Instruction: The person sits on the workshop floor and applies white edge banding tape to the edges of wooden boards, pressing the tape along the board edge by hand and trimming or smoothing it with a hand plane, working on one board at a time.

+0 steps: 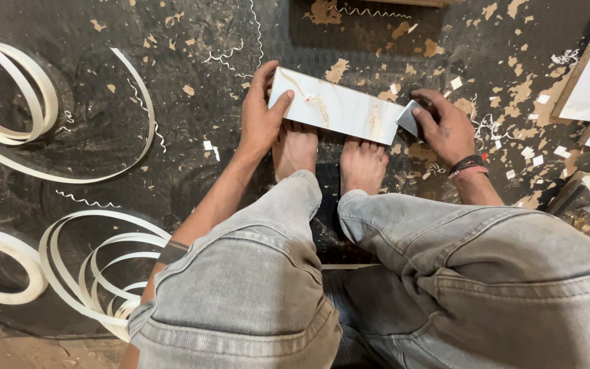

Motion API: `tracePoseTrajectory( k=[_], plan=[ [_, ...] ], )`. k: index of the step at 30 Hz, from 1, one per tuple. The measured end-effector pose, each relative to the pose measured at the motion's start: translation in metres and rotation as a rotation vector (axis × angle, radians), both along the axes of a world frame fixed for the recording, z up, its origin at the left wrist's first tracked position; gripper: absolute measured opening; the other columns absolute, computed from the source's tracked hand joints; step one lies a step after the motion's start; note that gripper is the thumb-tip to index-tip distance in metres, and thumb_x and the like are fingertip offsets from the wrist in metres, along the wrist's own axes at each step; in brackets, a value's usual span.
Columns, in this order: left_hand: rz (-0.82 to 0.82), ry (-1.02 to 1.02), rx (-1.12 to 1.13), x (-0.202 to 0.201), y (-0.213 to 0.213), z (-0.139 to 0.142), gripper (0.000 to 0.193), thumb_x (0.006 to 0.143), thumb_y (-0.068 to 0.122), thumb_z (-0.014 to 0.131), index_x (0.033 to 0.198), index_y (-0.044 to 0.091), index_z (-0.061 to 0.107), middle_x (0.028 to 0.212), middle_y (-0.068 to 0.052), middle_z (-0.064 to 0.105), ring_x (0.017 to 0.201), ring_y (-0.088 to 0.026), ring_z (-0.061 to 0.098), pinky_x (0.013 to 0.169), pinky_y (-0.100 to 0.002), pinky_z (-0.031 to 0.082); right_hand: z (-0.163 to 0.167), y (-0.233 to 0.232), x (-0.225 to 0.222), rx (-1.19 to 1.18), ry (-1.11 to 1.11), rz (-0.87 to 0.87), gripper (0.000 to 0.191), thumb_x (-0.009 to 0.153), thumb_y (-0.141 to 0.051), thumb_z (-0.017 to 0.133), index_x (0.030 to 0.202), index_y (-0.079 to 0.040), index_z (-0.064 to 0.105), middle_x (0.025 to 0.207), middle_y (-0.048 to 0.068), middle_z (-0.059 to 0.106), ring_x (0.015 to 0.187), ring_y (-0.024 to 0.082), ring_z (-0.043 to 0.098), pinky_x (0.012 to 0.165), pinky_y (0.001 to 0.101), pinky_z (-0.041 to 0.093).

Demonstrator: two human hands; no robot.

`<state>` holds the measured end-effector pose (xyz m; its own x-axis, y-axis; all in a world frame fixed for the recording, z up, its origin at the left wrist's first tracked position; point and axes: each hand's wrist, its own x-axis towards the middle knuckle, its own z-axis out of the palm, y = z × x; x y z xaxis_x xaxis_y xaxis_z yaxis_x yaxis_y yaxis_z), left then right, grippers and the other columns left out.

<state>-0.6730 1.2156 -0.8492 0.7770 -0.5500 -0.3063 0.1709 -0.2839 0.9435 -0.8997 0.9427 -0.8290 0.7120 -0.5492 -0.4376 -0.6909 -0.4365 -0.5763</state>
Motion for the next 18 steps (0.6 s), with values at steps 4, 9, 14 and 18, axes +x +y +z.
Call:
tracePoseTrajectory(
  k=[4, 9, 14, 18],
  plan=[
    [-0.006, -0.021, 0.051, -0.001, 0.002, -0.005, 0.058, 0.097, 0.007, 0.069, 0.15, 0.006, 0.045, 0.139, -0.02, 0.063, 0.127, -0.027, 0.064, 0.108, -0.039, 0.053, 0.002, 0.002, 0.002, 0.003, -0.075, 0.022, 0.027, 0.102, -0.023, 0.065, 0.126, -0.016, 0.072, 0.116, 0.012, 0.075, 0.104, 0.028, 0.072, 0.089, 0.037, 0.054],
    [-0.05, -0.137, 0.108, -0.003, 0.003, -0.003, 0.057, 0.1, 0.009, 0.066, 0.151, 0.004, 0.042, 0.143, -0.023, 0.061, 0.134, -0.034, 0.061, 0.112, -0.043, 0.048, -0.007, -0.007, 0.002, -0.075, -0.154, 0.162, 0.021, 0.103, -0.019, 0.068, 0.122, -0.016, 0.075, 0.113, 0.009, 0.072, 0.101, 0.029, 0.069, 0.086, 0.0375, 0.052],
    [-0.059, -0.205, 0.099, -0.005, -0.003, 0.008, 0.056, 0.103, 0.01, 0.063, 0.153, 0.003, 0.039, 0.151, -0.023, 0.055, 0.141, -0.037, 0.056, 0.117, -0.043, 0.045, -0.012, -0.017, 0.018, -0.269, -0.087, 0.488, 0.016, 0.102, -0.019, 0.07, 0.115, -0.021, 0.078, 0.091, 0.004, 0.067, 0.088, 0.025, 0.061, 0.082, 0.0415, 0.032],
    [-0.108, -0.322, 0.07, -0.009, -0.01, 0.02, 0.059, 0.104, 0.008, 0.063, 0.156, 0.001, 0.035, 0.157, -0.023, 0.048, 0.148, -0.039, 0.049, 0.123, -0.044, 0.04, 0.006, -0.004, 0.064, -0.336, -0.168, 0.662, 0.022, 0.103, -0.012, 0.065, 0.117, -0.023, 0.079, 0.096, 0.002, 0.066, 0.084, 0.022, 0.058, 0.079, 0.0411, 0.029]
  ],
)
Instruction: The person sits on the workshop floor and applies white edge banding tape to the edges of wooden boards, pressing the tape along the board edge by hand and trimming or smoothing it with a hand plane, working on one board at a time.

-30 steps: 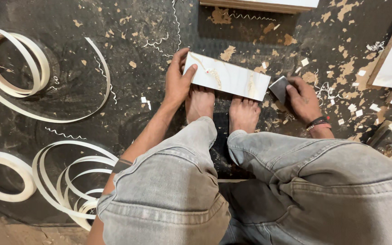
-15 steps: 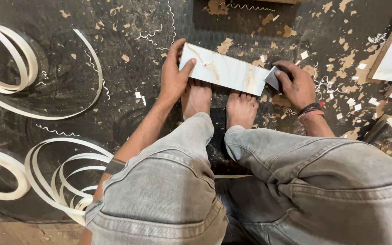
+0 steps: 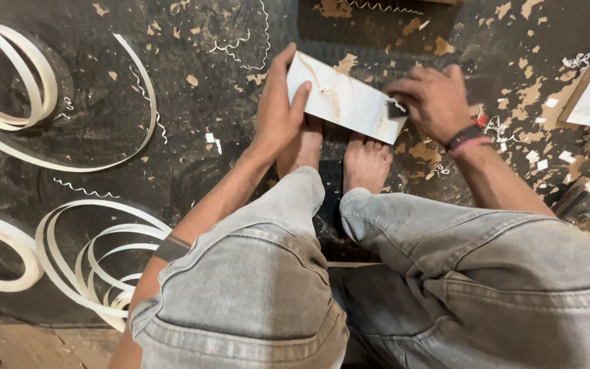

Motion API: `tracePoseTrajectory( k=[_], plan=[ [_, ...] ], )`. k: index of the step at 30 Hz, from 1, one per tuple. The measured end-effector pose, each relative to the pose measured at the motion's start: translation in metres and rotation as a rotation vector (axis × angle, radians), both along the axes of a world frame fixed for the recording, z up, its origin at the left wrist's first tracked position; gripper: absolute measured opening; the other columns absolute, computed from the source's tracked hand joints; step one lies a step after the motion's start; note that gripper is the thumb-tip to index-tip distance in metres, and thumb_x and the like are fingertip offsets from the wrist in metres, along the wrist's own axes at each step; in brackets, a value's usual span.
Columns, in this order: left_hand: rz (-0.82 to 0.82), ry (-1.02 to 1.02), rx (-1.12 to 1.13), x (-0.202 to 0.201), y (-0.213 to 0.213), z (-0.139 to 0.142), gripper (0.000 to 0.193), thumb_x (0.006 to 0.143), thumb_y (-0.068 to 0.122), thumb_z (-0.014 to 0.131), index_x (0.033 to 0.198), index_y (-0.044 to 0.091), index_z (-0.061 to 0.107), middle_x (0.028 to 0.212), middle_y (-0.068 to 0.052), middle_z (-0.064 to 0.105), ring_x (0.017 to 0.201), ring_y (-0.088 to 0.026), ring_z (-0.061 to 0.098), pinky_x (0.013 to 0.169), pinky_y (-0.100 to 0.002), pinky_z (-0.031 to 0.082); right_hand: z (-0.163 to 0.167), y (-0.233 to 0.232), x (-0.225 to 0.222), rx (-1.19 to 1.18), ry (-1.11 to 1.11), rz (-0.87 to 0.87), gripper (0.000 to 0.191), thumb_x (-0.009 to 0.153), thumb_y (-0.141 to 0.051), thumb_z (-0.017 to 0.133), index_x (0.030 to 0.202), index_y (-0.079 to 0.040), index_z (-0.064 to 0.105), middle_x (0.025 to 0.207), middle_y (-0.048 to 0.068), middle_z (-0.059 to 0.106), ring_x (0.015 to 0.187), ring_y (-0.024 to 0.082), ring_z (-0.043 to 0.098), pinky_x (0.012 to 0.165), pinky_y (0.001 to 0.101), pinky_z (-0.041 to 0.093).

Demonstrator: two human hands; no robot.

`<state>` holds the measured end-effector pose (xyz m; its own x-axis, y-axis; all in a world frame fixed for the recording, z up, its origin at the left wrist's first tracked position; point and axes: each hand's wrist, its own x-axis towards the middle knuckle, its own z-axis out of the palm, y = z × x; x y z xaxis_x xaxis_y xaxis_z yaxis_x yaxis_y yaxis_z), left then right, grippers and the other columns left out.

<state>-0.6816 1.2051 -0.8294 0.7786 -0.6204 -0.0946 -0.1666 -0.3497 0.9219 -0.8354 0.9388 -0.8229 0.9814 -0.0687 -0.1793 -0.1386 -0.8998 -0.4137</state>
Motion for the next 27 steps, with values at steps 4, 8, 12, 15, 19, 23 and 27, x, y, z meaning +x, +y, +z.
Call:
tracePoseTrajectory(
  k=[4, 8, 12, 15, 19, 23, 27],
  plan=[
    [-0.1, -0.074, 0.027, -0.008, 0.0, 0.013, 0.069, 0.102, 0.009, 0.064, 0.159, 0.0, 0.028, 0.158, -0.025, 0.042, 0.147, -0.042, 0.047, 0.122, -0.044, 0.04, 0.03, 0.039, 0.068, 0.053, -0.222, 0.09, 0.031, 0.09, -0.007, 0.066, 0.117, -0.018, 0.076, 0.097, 0.004, 0.063, 0.096, 0.024, 0.06, 0.085, 0.0402, 0.032],
    [-0.139, -0.035, 0.073, -0.017, 0.002, 0.027, 0.074, 0.102, 0.009, 0.066, 0.161, 0.002, 0.022, 0.16, -0.026, 0.042, 0.146, -0.042, 0.047, 0.121, -0.044, 0.041, 0.044, 0.068, 0.11, 0.095, -0.293, 0.085, 0.018, 0.097, -0.011, 0.07, 0.113, -0.018, 0.076, 0.094, 0.005, 0.065, 0.094, 0.026, 0.063, 0.084, 0.0432, 0.035],
    [-0.013, 0.275, -0.002, -0.02, 0.0, 0.029, 0.09, 0.094, 0.008, 0.067, 0.164, 0.01, 0.011, 0.15, -0.021, 0.055, 0.136, -0.035, 0.058, 0.114, -0.042, 0.046, 0.03, 0.042, 0.097, 0.416, -0.464, -0.187, 0.029, 0.104, -0.011, 0.068, 0.132, -0.004, 0.067, 0.12, 0.016, 0.069, 0.108, 0.031, 0.066, 0.093, 0.0425, 0.053],
    [0.017, 0.315, -0.035, -0.017, 0.002, 0.023, 0.089, 0.092, 0.004, 0.069, 0.163, 0.014, 0.017, 0.149, -0.021, 0.053, 0.137, -0.034, 0.057, 0.114, -0.042, 0.046, 0.004, -0.002, 0.053, 0.522, -0.361, -0.52, 0.018, 0.113, -0.018, 0.065, 0.127, -0.007, 0.067, 0.121, 0.013, 0.072, 0.11, 0.024, 0.072, 0.098, 0.0407, 0.061],
    [-0.004, 0.246, -0.109, -0.015, 0.009, 0.01, 0.074, 0.093, -0.001, 0.071, 0.158, 0.013, 0.039, 0.152, -0.02, 0.056, 0.14, -0.032, 0.056, 0.116, -0.041, 0.045, -0.031, -0.019, -0.039, 0.248, -0.105, -0.699, 0.018, 0.108, -0.017, 0.066, 0.123, -0.007, 0.068, 0.118, 0.015, 0.072, 0.109, 0.029, 0.071, 0.095, 0.0417, 0.056],
    [0.022, 0.344, -0.155, -0.014, 0.009, 0.004, 0.068, 0.093, 0.0, 0.071, 0.155, 0.013, 0.044, 0.148, -0.016, 0.059, 0.135, -0.027, 0.059, 0.114, -0.038, 0.048, -0.023, 0.0, -0.088, 0.076, -0.002, -0.68, 0.031, 0.105, -0.015, 0.067, 0.134, -0.006, 0.063, 0.127, 0.022, 0.065, 0.122, 0.04, 0.06, 0.105, 0.0481, 0.047],
    [0.002, 0.436, -0.213, -0.011, 0.005, 0.012, 0.066, 0.095, -0.001, 0.068, 0.155, 0.012, 0.046, 0.146, -0.015, 0.061, 0.134, -0.026, 0.06, 0.115, -0.038, 0.048, 0.015, 0.033, -0.072, 0.127, -0.165, -0.368, 0.075, 0.08, -0.026, 0.081, 0.143, 0.0, 0.049, 0.144, 0.026, 0.053, 0.135, 0.043, 0.047, 0.114, 0.0534, 0.036]
  ],
)
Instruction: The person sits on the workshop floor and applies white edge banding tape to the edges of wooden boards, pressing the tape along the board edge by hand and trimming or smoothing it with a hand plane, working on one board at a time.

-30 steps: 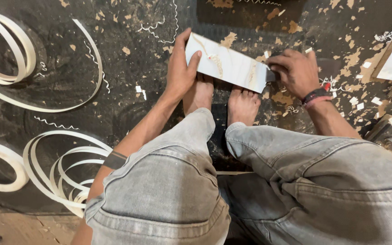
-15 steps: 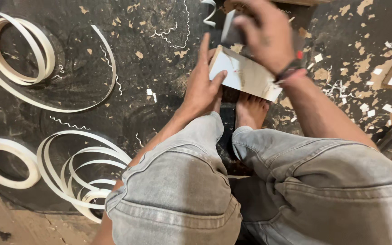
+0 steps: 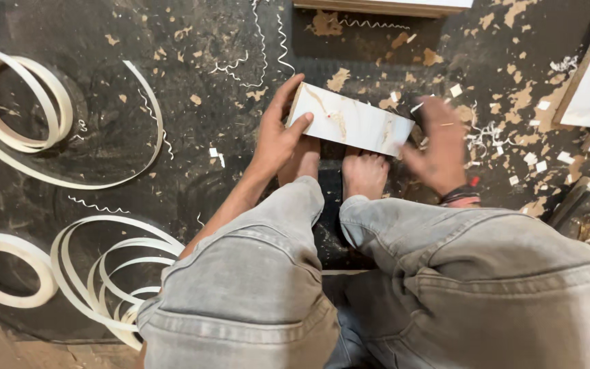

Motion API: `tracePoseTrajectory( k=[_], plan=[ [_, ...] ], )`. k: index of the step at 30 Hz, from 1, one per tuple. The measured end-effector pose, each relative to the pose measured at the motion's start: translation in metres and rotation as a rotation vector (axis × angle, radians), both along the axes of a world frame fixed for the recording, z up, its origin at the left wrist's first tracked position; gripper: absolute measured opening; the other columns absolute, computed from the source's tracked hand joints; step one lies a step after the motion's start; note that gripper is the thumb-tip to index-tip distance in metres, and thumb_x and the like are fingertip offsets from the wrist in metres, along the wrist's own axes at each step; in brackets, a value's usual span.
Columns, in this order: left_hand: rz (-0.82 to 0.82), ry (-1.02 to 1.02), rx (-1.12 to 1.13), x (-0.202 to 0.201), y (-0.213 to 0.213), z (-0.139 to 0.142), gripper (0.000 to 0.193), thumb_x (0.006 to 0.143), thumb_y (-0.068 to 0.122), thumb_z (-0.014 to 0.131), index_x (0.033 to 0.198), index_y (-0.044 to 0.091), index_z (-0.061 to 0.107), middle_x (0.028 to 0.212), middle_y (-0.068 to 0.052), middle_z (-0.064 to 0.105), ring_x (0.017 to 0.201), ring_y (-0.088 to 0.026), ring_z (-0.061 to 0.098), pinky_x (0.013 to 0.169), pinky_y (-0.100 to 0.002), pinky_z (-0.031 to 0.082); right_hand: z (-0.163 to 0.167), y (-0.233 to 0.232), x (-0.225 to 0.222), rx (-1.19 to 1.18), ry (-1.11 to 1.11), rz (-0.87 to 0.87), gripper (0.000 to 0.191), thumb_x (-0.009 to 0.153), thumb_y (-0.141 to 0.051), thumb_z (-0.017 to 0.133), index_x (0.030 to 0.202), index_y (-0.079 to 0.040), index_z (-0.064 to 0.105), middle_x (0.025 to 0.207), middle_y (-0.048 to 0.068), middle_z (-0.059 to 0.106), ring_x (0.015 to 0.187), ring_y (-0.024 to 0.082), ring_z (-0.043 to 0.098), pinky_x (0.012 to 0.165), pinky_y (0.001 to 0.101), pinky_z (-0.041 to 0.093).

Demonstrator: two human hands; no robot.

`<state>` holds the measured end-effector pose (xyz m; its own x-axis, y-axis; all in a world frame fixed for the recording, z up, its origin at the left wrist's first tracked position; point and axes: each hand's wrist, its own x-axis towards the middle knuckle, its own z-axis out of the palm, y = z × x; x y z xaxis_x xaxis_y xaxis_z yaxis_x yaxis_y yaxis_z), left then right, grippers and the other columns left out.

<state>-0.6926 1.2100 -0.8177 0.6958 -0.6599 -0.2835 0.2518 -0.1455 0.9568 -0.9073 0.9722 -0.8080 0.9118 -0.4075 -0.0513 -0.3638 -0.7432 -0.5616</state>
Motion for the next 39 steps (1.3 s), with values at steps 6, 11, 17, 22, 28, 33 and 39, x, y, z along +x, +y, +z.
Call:
tracePoseTrajectory(
  k=[6, 11, 17, 22, 28, 33, 39],
  plan=[
    [-0.122, -0.25, -0.004, 0.002, -0.015, 0.032, 0.064, 0.099, 0.002, 0.07, 0.157, 0.01, 0.044, 0.153, -0.015, 0.055, 0.14, -0.028, 0.056, 0.118, -0.041, 0.046, 0.008, 0.026, 0.017, 0.053, 0.07, 0.071, 0.089, 0.075, -0.024, 0.085, 0.152, -0.008, 0.046, 0.145, 0.018, 0.056, 0.136, 0.039, 0.054, 0.114, 0.0489, 0.041],
    [-0.021, -0.253, 0.064, 0.017, -0.018, 0.055, 0.055, 0.11, 0.01, 0.058, 0.159, 0.007, 0.035, 0.151, -0.014, 0.054, 0.133, -0.024, 0.054, 0.109, -0.038, 0.051, 0.003, -0.038, -0.029, -0.006, -0.198, -0.417, 0.097, 0.083, -0.02, 0.084, 0.163, -0.003, 0.03, 0.164, 0.027, 0.039, 0.15, 0.042, 0.042, 0.124, 0.0468, 0.035],
    [-0.078, -0.191, 0.253, 0.009, -0.007, 0.046, 0.045, 0.102, 0.016, 0.06, 0.145, 0.009, 0.05, 0.132, -0.011, 0.064, 0.117, -0.02, 0.063, 0.093, -0.033, 0.055, -0.009, -0.175, -0.087, -0.373, -0.089, -0.674, 0.091, 0.091, -0.015, 0.073, 0.167, 0.001, 0.026, 0.163, 0.028, 0.036, 0.157, 0.046, 0.035, 0.133, 0.0483, 0.029],
    [-0.158, -0.396, 0.338, -0.005, 0.014, 0.017, 0.043, 0.1, 0.016, 0.063, 0.142, 0.008, 0.053, 0.129, -0.015, 0.063, 0.118, -0.028, 0.063, 0.097, -0.038, 0.054, -0.017, -0.221, -0.104, -0.117, 0.235, -0.621, 0.085, 0.096, -0.037, 0.076, 0.164, -0.005, 0.035, 0.159, 0.025, 0.045, 0.15, 0.046, 0.043, 0.129, 0.0513, 0.036],
    [0.016, -0.579, 0.552, 0.026, 0.057, -0.022, 0.031, 0.093, 0.015, 0.064, 0.124, 0.009, 0.064, 0.122, -0.013, 0.067, 0.116, -0.035, 0.059, 0.102, -0.044, 0.046, -0.024, -0.141, -0.04, -0.34, -0.091, -0.375, 0.054, 0.097, -0.011, 0.07, 0.145, 0.001, 0.048, 0.15, 0.022, 0.048, 0.142, 0.041, 0.044, 0.123, 0.0527, 0.035],
    [0.284, -0.84, 0.895, 0.079, 0.115, -0.033, 0.031, 0.096, 0.011, 0.062, 0.127, 0.01, 0.06, 0.127, -0.01, 0.062, 0.125, -0.034, 0.054, 0.103, -0.049, 0.042, 0.011, -0.058, 0.056, -0.264, -0.25, -0.018, 0.044, 0.101, -0.006, 0.074, 0.139, -0.005, 0.052, 0.14, 0.017, 0.049, 0.136, 0.034, 0.047, 0.115, 0.0466, 0.038],
    [0.401, -0.885, 1.087, 0.12, 0.159, -0.023, 0.043, 0.086, 0.027, 0.074, 0.123, 0.007, 0.061, 0.128, -0.013, 0.058, 0.122, -0.036, 0.05, 0.094, -0.052, 0.04, 0.049, -0.046, 0.153, -0.523, -0.245, 0.217, 0.07, 0.073, -0.012, 0.087, 0.136, 0.0, 0.059, 0.141, 0.023, 0.053, 0.131, 0.042, 0.05, 0.106, 0.0532, 0.039]
  ],
)
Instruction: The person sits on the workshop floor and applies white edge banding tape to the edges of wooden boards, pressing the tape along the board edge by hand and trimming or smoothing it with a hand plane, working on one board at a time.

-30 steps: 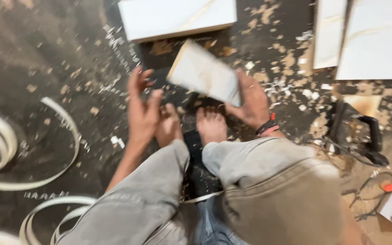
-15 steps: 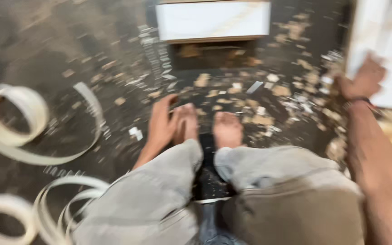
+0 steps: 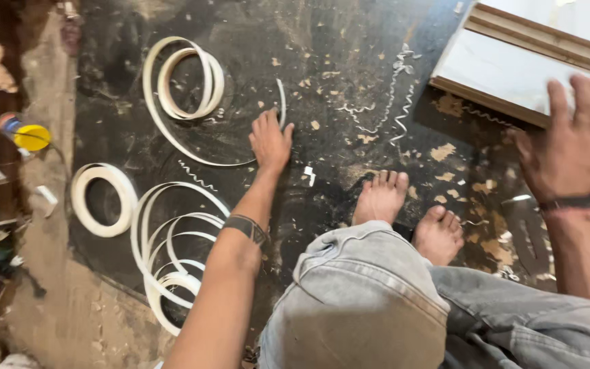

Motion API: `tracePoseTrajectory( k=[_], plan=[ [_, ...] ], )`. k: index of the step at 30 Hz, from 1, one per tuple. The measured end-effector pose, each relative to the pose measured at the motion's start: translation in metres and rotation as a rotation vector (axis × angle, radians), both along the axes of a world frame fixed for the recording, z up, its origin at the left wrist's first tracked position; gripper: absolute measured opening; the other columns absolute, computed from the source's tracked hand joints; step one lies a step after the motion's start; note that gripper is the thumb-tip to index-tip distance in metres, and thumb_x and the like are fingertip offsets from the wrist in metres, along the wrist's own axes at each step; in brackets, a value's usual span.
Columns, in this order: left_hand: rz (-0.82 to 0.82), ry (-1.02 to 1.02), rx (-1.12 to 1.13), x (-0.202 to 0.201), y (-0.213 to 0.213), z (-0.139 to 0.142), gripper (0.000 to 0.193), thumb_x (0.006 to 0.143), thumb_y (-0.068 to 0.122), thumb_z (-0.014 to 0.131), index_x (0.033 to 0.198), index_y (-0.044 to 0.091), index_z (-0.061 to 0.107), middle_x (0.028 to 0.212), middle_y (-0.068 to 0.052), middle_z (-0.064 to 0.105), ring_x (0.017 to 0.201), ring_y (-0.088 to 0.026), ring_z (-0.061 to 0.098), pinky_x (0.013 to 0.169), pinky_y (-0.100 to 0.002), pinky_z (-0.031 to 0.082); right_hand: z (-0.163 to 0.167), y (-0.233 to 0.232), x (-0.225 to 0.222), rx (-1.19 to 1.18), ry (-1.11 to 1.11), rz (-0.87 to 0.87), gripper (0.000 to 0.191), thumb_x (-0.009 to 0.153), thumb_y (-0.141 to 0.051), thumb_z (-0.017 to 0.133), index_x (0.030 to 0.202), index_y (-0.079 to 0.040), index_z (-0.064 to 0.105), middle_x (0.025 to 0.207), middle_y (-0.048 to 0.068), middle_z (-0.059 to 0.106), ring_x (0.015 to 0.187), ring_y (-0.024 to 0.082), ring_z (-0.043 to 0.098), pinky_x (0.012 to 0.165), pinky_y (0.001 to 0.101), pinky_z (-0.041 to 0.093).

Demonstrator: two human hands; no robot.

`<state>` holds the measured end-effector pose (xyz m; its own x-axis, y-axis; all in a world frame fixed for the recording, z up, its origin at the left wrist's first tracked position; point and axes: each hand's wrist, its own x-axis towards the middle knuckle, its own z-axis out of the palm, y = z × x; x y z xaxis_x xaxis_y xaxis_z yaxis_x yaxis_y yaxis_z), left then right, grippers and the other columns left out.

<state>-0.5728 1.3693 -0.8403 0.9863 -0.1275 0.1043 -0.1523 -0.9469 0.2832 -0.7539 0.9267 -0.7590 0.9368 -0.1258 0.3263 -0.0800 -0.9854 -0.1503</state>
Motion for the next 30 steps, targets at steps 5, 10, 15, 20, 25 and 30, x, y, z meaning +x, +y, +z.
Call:
tracePoseTrajectory(
  k=[5, 10, 15, 20, 25, 30],
  plan=[
    [-0.302, -0.04, 0.151, -0.02, -0.036, 0.013, 0.027, 0.091, 0.02, 0.071, 0.116, 0.013, 0.065, 0.126, -0.008, 0.061, 0.119, -0.03, 0.055, 0.096, -0.051, 0.043, -0.005, -0.01, 0.007, 0.074, 0.134, -0.055, 0.038, 0.101, 0.006, 0.064, 0.133, -0.015, 0.061, 0.147, 0.008, 0.06, 0.135, 0.028, 0.053, 0.113, 0.0439, 0.042],
    [-0.676, 0.164, -0.025, -0.065, -0.082, 0.045, 0.029, 0.094, 0.012, 0.067, 0.123, 0.014, 0.066, 0.098, -0.006, 0.065, 0.094, -0.027, 0.064, 0.086, -0.046, 0.046, -0.011, 0.002, -0.025, -0.011, 0.09, 0.057, 0.049, 0.092, -0.007, 0.069, 0.141, -0.006, 0.062, 0.14, 0.013, 0.06, 0.135, 0.034, 0.054, 0.111, 0.0504, 0.04],
    [-0.961, 0.173, -0.234, -0.11, -0.134, 0.081, 0.034, 0.084, 0.017, 0.071, 0.117, 0.01, 0.064, 0.087, -0.005, 0.062, 0.084, -0.026, 0.063, 0.075, -0.042, 0.044, -0.013, -0.012, -0.037, -0.089, 0.024, -0.124, 0.05, 0.086, 0.001, 0.064, 0.135, -0.009, 0.062, 0.142, 0.014, 0.062, 0.136, 0.033, 0.056, 0.111, 0.0465, 0.042],
    [-1.15, 0.082, -0.283, -0.117, -0.149, 0.104, 0.035, 0.087, 0.016, 0.072, 0.121, 0.011, 0.065, 0.091, -0.004, 0.059, 0.085, -0.022, 0.061, 0.071, -0.038, 0.045, -0.019, -0.021, -0.07, 0.136, -0.087, -0.084, 0.042, 0.104, 0.008, 0.06, 0.142, -0.011, 0.061, 0.137, 0.012, 0.068, 0.125, 0.032, 0.065, 0.107, 0.0452, 0.052],
    [-1.248, 0.096, -0.39, -0.105, -0.155, 0.097, 0.035, 0.092, 0.017, 0.07, 0.126, 0.009, 0.066, 0.094, -0.004, 0.059, 0.084, -0.022, 0.061, 0.071, -0.036, 0.05, -0.042, 0.019, -0.106, 0.348, 0.063, -0.186, 0.041, 0.094, 0.006, 0.059, 0.129, -0.015, 0.063, 0.128, 0.012, 0.069, 0.114, 0.035, 0.068, 0.094, 0.0458, 0.056],
    [-1.246, 0.027, -0.24, -0.088, -0.192, 0.067, 0.027, 0.099, 0.021, 0.069, 0.124, 0.013, 0.066, 0.099, -0.004, 0.062, 0.084, -0.022, 0.062, 0.066, -0.038, 0.05, -0.054, 0.034, -0.098, 0.375, 0.108, -0.194, 0.043, 0.091, 0.005, 0.062, 0.131, -0.012, 0.062, 0.131, 0.012, 0.067, 0.12, 0.036, 0.064, 0.1, 0.0459, 0.051]
  ],
)
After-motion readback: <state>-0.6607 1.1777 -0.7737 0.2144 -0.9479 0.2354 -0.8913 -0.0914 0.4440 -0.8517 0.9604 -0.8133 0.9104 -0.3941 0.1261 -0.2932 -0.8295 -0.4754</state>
